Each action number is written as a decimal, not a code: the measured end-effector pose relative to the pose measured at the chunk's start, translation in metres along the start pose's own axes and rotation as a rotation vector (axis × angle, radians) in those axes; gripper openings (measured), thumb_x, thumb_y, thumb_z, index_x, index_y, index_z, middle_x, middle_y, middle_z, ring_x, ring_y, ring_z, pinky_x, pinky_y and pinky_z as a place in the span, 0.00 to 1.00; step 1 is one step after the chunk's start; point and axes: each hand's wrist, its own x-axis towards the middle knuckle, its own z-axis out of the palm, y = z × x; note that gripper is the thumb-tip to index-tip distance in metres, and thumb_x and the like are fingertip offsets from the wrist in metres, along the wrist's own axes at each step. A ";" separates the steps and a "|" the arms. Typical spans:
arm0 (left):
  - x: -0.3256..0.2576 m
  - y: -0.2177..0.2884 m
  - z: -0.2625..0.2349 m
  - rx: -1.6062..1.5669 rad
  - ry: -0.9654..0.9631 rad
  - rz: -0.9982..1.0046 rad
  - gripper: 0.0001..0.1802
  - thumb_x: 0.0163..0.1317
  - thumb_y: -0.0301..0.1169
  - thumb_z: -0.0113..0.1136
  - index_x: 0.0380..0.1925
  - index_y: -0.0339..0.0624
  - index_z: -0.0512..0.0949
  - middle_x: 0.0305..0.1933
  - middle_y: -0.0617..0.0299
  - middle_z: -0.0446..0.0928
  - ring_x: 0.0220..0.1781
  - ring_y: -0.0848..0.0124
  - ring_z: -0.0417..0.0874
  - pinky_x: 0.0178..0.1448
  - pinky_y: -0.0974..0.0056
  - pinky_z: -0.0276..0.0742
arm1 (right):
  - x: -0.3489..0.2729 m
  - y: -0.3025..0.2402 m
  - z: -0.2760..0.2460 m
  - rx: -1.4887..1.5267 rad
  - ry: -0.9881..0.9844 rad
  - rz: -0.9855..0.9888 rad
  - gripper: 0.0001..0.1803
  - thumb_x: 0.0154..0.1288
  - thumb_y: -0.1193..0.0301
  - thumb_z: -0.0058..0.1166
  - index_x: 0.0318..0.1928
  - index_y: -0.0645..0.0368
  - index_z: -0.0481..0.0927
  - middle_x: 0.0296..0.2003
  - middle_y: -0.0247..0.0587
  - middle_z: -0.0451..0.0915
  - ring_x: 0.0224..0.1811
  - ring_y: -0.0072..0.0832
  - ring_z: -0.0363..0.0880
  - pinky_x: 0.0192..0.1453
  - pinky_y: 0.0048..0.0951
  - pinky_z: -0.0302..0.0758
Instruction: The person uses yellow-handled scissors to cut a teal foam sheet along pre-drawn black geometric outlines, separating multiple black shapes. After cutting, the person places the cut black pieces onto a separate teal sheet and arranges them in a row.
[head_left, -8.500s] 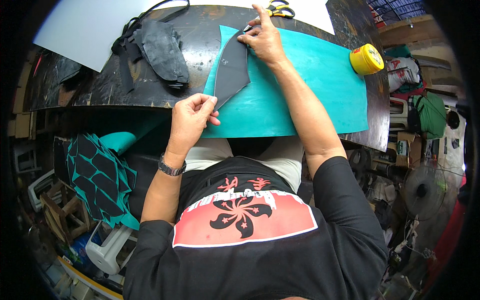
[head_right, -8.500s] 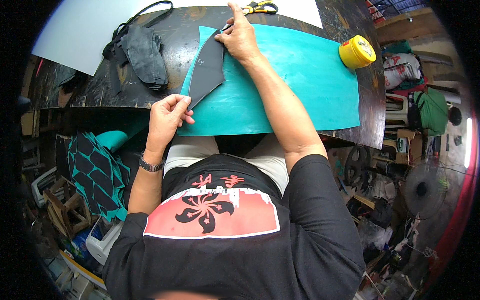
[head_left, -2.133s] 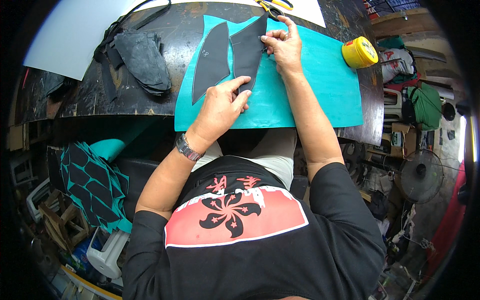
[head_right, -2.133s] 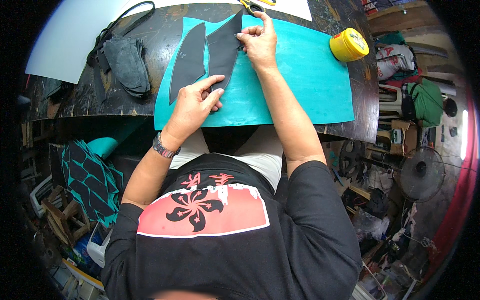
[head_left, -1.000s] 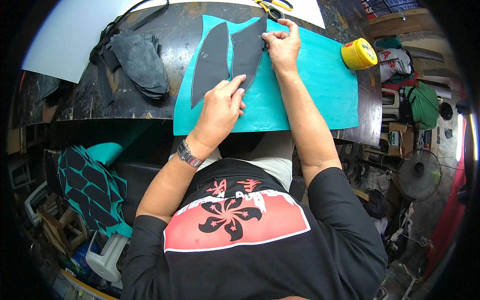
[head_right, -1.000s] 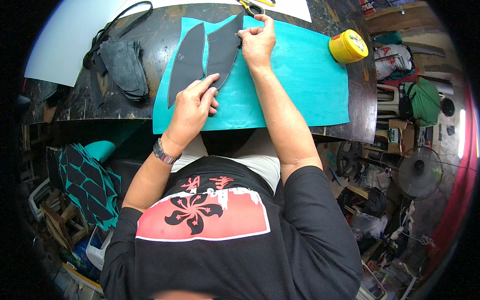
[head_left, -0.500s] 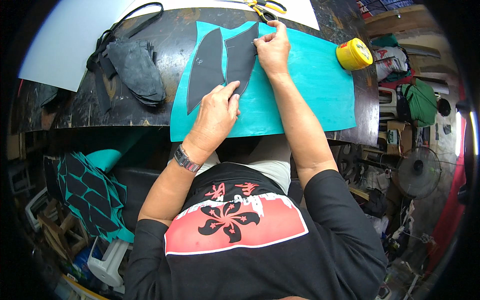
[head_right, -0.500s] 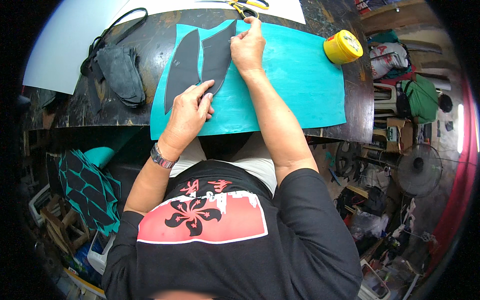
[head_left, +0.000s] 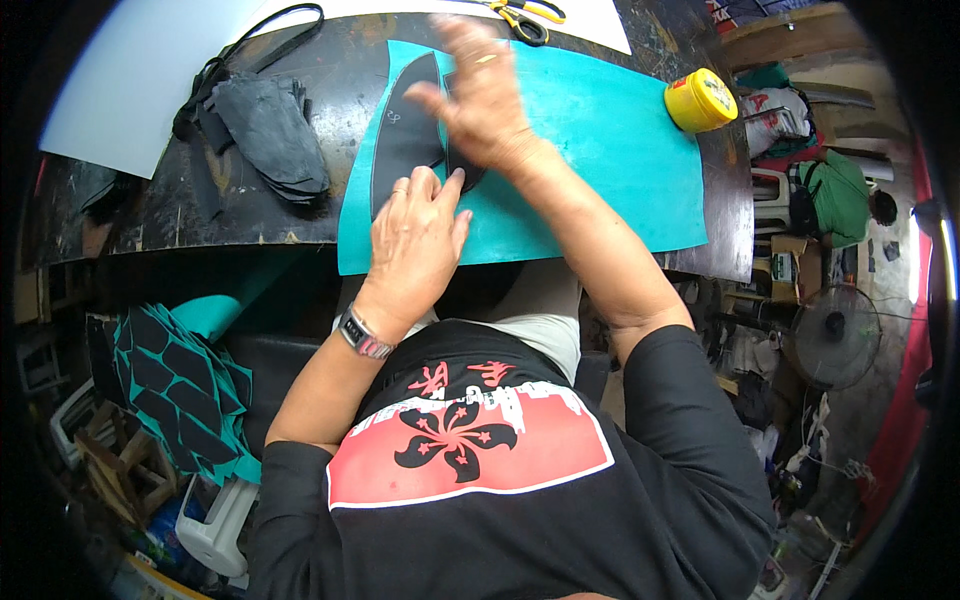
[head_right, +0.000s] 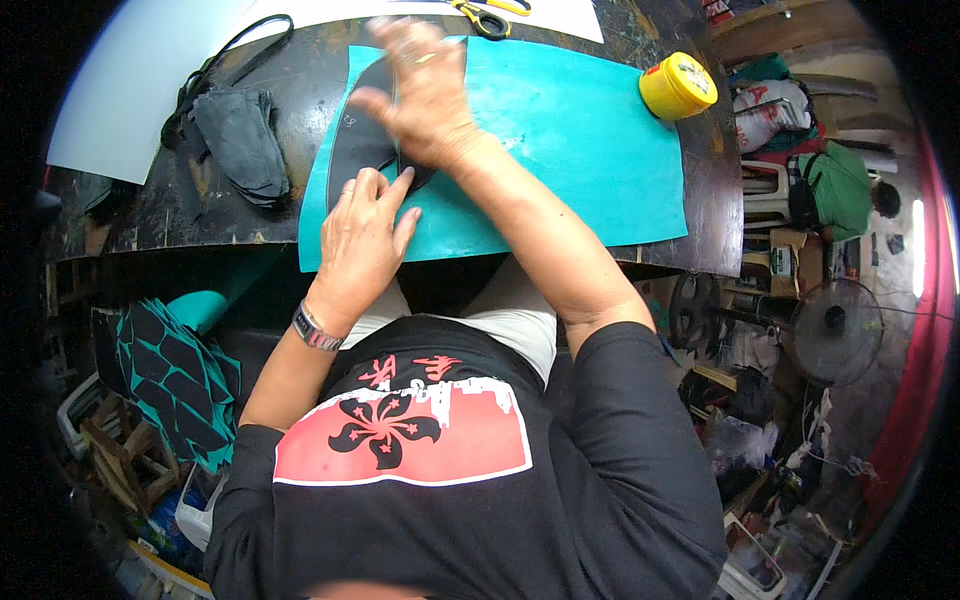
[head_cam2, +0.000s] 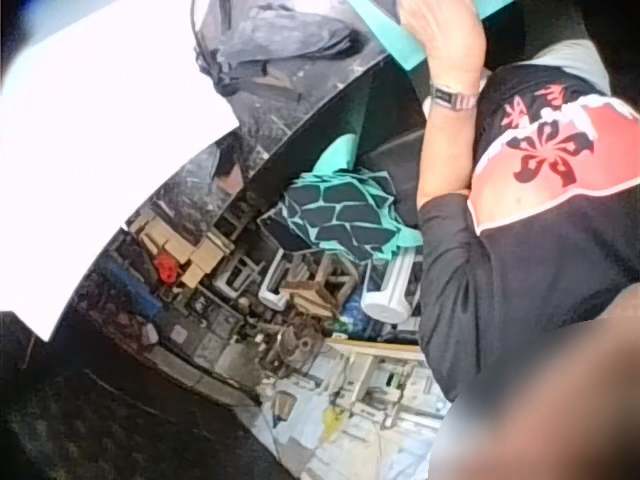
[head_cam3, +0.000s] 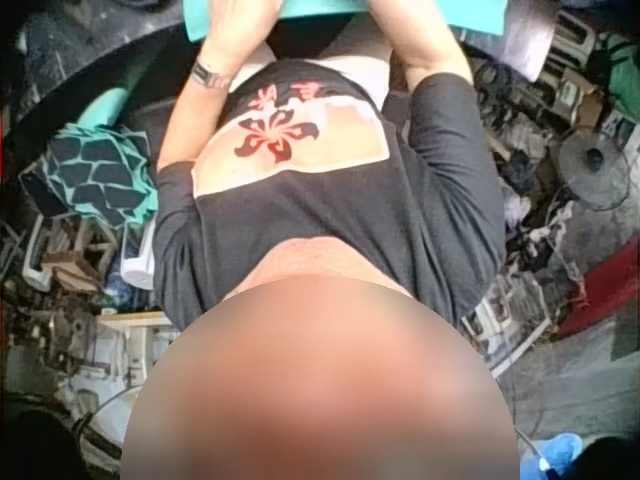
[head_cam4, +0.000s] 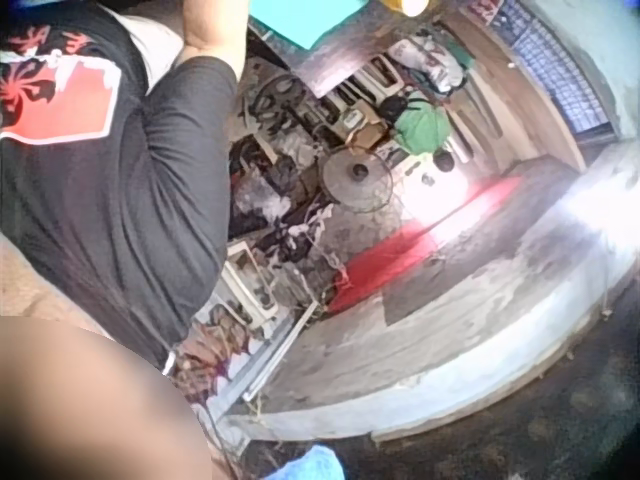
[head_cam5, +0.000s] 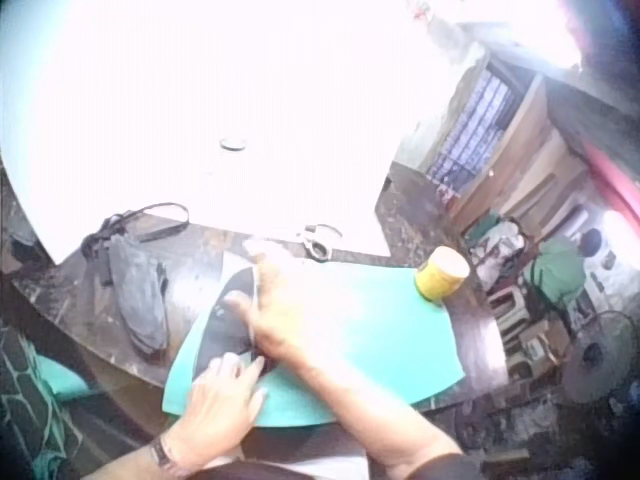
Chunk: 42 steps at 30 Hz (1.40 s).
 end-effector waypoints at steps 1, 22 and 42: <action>-0.004 0.001 -0.001 0.053 -0.033 -0.001 0.23 0.59 0.34 0.66 0.55 0.41 0.78 0.50 0.55 0.74 0.50 0.59 0.76 0.50 0.57 0.72 | -0.011 -0.012 0.009 -0.078 -0.194 -0.013 0.45 0.64 0.43 0.54 0.75 0.47 0.56 0.71 0.54 0.60 0.77 0.51 0.51 0.76 0.56 0.49; -0.046 -0.078 -0.077 -0.392 0.556 -0.192 0.24 0.63 0.24 0.62 0.60 0.41 0.73 0.48 0.58 0.79 0.52 0.65 0.81 0.54 0.59 0.75 | 0.068 -0.066 0.058 0.348 -0.104 -0.064 0.41 0.57 0.62 0.70 0.70 0.50 0.66 0.36 0.45 0.81 0.37 0.37 0.82 0.41 0.34 0.80; -0.003 -0.129 -0.070 -0.257 0.462 -0.108 0.20 0.66 0.27 0.59 0.57 0.43 0.73 0.53 0.53 0.78 0.55 0.56 0.80 0.60 0.51 0.73 | 0.074 -0.121 0.085 0.573 -0.048 0.314 0.28 0.56 0.80 0.58 0.59 0.51 0.74 0.28 0.42 0.82 0.30 0.31 0.83 0.40 0.31 0.80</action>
